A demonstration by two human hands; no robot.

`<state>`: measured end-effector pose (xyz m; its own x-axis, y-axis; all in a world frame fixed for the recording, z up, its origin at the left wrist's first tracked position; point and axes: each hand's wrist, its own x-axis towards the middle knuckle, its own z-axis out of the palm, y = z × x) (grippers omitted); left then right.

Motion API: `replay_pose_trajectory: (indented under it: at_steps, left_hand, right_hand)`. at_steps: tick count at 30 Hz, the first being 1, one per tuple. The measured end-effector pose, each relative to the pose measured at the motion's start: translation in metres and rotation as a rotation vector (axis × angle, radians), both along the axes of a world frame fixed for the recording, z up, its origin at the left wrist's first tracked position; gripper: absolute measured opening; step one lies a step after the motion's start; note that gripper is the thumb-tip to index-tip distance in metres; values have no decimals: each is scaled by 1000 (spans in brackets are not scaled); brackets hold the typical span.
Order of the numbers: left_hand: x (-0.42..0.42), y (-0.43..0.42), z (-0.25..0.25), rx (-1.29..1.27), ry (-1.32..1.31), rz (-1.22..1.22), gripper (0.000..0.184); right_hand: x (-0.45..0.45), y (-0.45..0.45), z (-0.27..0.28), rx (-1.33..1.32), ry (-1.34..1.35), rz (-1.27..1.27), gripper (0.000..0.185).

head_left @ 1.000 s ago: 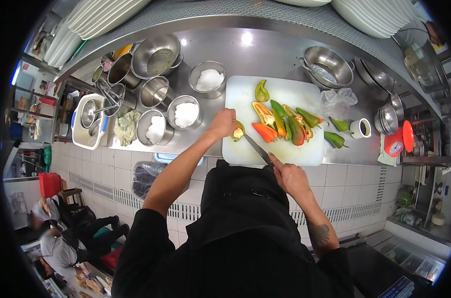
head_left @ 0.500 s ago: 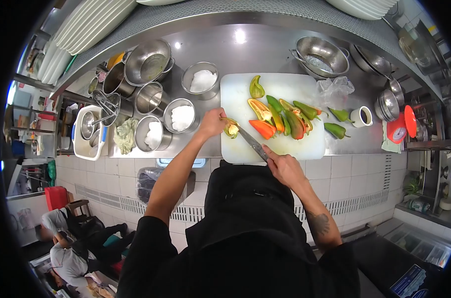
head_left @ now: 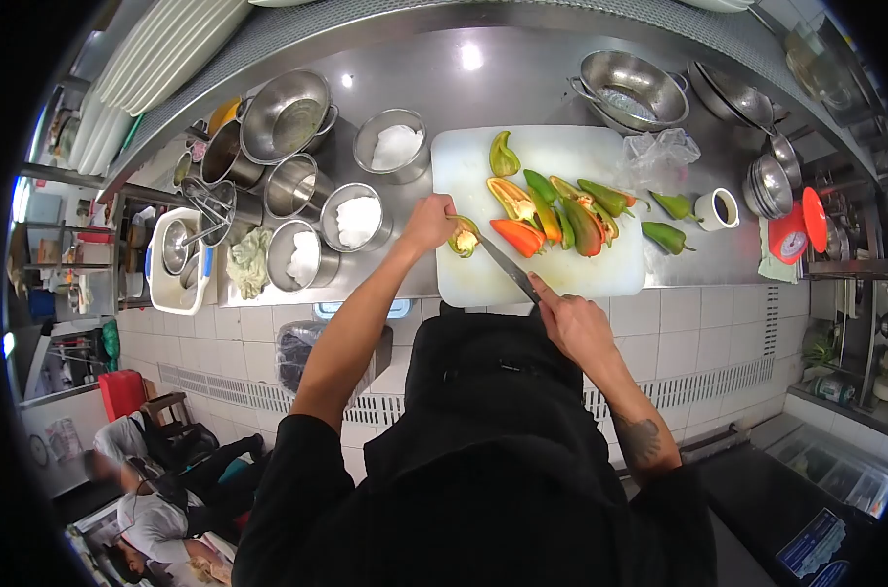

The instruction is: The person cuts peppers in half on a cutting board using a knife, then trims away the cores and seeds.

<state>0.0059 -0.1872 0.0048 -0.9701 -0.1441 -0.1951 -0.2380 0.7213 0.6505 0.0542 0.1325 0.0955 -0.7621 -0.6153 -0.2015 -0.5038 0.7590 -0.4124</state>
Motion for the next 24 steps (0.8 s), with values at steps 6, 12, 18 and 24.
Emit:
replay_pose_trajectory:
  at_steps: [6,12,18,24]
  left_hand:
    - [2,-1,3,-34,-6,2,23]
    - [8,-5,-4,-20,26,18,24]
    - [9,-3,-3,-11,17,45,22]
    - [12,-4,-10,-7,55,50,22]
  right_hand:
    - [-3,-8,-15,-114,-60,-17,49]
    - [-1,-7,-18,-138,-98,-60,51]
    - [-7,-15,-32,-211,-94,-27,48]
    - [-5,-4,-24,-244,-248,-66,49]
